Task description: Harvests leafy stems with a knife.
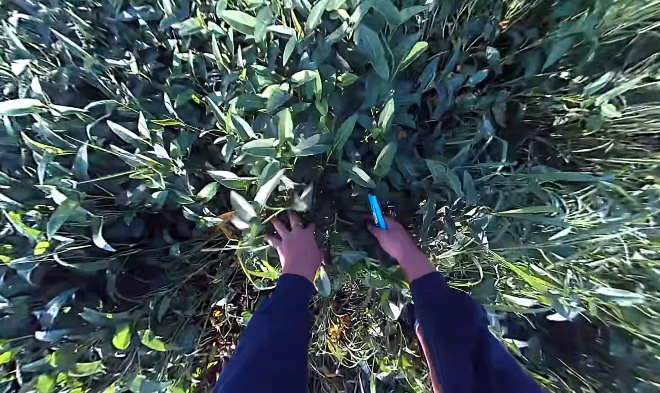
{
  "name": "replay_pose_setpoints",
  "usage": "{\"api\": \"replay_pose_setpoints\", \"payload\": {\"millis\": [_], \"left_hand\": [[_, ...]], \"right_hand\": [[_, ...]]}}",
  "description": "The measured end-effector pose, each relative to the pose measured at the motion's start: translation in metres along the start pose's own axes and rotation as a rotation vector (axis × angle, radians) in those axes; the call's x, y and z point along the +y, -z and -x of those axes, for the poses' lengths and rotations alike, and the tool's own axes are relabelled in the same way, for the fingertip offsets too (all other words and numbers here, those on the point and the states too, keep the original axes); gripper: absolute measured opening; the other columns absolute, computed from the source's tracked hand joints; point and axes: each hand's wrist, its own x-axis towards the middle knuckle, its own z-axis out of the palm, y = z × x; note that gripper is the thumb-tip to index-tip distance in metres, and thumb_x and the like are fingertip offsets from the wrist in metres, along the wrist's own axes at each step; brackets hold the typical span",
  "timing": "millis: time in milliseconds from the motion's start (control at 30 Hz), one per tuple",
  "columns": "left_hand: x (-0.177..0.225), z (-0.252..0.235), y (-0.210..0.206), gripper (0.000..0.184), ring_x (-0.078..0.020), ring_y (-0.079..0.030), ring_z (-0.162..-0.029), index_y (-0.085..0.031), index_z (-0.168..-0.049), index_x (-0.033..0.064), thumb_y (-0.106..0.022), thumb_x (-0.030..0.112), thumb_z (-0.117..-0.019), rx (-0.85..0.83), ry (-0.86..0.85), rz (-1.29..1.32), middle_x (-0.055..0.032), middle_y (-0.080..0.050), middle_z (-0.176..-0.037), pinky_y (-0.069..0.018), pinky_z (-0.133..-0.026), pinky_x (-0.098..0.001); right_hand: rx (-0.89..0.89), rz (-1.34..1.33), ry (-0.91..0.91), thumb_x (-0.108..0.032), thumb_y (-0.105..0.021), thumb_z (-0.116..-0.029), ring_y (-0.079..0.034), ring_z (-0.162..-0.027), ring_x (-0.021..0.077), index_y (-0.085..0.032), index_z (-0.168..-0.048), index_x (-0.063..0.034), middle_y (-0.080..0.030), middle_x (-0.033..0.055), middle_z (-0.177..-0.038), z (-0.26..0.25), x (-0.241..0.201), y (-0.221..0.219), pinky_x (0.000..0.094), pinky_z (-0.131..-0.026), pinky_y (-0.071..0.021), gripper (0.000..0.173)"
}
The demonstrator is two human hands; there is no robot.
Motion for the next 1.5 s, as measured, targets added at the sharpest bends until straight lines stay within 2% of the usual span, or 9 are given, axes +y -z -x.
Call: {"api": "replay_pose_setpoints", "payload": {"millis": [100, 333, 567, 700, 867, 1033, 1100, 1267, 1500], "left_hand": [[-0.073, 0.029, -0.073, 0.060, -0.0559, -0.020, -0.150, -0.059, -0.146, 0.0231, -0.076, 0.037, -0.0897, -0.060, 0.047, -0.016, -0.0246, -0.031, -0.164, -0.0171, -0.112, -0.0817], [-0.143, 0.066, -0.125, 0.072, -0.0449, -0.038, -0.146, -0.047, -0.153, 0.0095, -0.073, 0.034, -0.0907, -0.110, 0.185, 0.175, -0.0234, -0.038, -0.160, -0.0287, -0.120, -0.0611], [-0.202, 0.103, -0.109, 0.052, -0.0454, -0.029, -0.151, -0.063, -0.142, 0.0173, -0.068, 0.041, -0.0956, -0.424, 0.214, -0.017, -0.0171, -0.036, -0.164, -0.0293, -0.112, -0.0749], [-0.209, 0.120, -0.077, 0.052, -0.0403, -0.060, -0.128, -0.069, -0.131, 0.0124, -0.069, 0.048, -0.0935, -0.640, 0.019, 0.186, -0.0204, -0.065, -0.135, -0.0454, -0.106, -0.0653], [-0.104, 0.141, 0.044, 0.032, -0.0191, -0.073, -0.095, -0.070, -0.118, 0.0067, -0.051, 0.029, -0.1064, -0.108, -0.429, 0.948, -0.0084, -0.073, -0.106, -0.0609, -0.089, -0.0428], [0.024, 0.050, 0.054, 0.030, -0.0283, -0.061, -0.128, -0.067, -0.130, 0.0090, -0.051, 0.020, -0.1064, 0.250, -0.484, 0.893, -0.0131, -0.066, -0.131, -0.0481, -0.111, -0.0485], [0.042, 0.012, 0.033, 0.044, -0.0388, -0.034, -0.149, -0.063, -0.140, 0.0137, -0.063, 0.034, -0.1003, 0.155, -0.382, 0.654, -0.0150, -0.053, -0.151, -0.0216, -0.122, -0.0651], [-0.023, -0.003, -0.058, 0.090, -0.0591, 0.004, -0.152, -0.052, -0.152, 0.0264, -0.086, 0.052, -0.0720, -0.068, -0.100, 0.268, -0.0198, -0.019, -0.170, -0.0010, -0.107, -0.0893], [-0.087, 0.001, -0.179, 0.079, -0.0529, 0.003, -0.155, -0.060, -0.146, 0.0301, -0.088, 0.029, -0.0719, 0.161, -0.052, 0.360, -0.0064, -0.011, -0.174, -0.0085, -0.112, -0.0834]], "right_hand": [[-0.033, 0.111, -0.041, -0.021, -0.061, -0.1014, -0.040, -0.147, 0.0343, -0.061, -0.139, -0.0052, -0.032, 0.0203, -0.164, 0.044, 0.092, -0.048, 0.0520, -0.118, -0.0374, 0.041], [-0.050, 0.099, -0.016, -0.024, -0.058, -0.1023, -0.030, -0.154, 0.0268, -0.045, -0.155, -0.0060, -0.025, 0.0158, -0.169, 0.077, 0.120, -0.056, 0.0424, -0.125, -0.0282, 0.057], [0.225, 0.014, -0.016, -0.024, -0.060, -0.1006, -0.063, -0.121, 0.0239, -0.054, -0.148, -0.0080, -0.064, 0.0149, -0.137, 0.135, 0.083, 0.018, 0.0460, -0.105, -0.0488, 0.050], [0.468, -0.081, 0.154, -0.022, -0.055, -0.0983, -0.060, -0.130, 0.0159, -0.054, -0.143, -0.0044, -0.063, 0.0069, -0.142, 0.190, 0.034, 0.077, 0.0390, -0.106, -0.0512, 0.048], [0.449, -0.330, 0.434, -0.019, -0.047, -0.1053, -0.069, -0.115, 0.0259, -0.050, -0.147, -0.0039, -0.070, 0.0116, -0.129, 0.193, -0.068, 0.074, 0.0427, -0.093, -0.0608, 0.044], [0.256, -0.452, 0.576, -0.014, -0.041, -0.1093, -0.072, -0.096, 0.0251, -0.052, -0.144, -0.0059, -0.071, 0.0130, -0.117, 0.097, -0.116, -0.001, 0.0404, -0.081, -0.0619, 0.037], [0.122, -0.342, 0.499, -0.013, -0.042, -0.1099, -0.071, -0.092, 0.0217, -0.056, -0.142, -0.0075, -0.072, 0.0113, -0.111, 0.058, -0.120, -0.019, 0.0361, -0.076, -0.0591, 0.035], [-0.269, 0.066, 0.422, -0.018, -0.052, -0.1082, -0.064, -0.121, 0.0202, -0.053, -0.147, -0.0171, -0.062, 0.0035, -0.140, -0.019, -0.119, -0.010, 0.0433, -0.097, -0.0567, 0.039], [0.005, 0.064, 0.558, -0.030, -0.049, -0.1090, -0.051, -0.138, 0.0270, -0.037, -0.160, -0.0282, -0.040, 0.0033, -0.163, -0.135, -0.061, 0.106, 0.0548, -0.104, -0.0475, 0.052]]}}
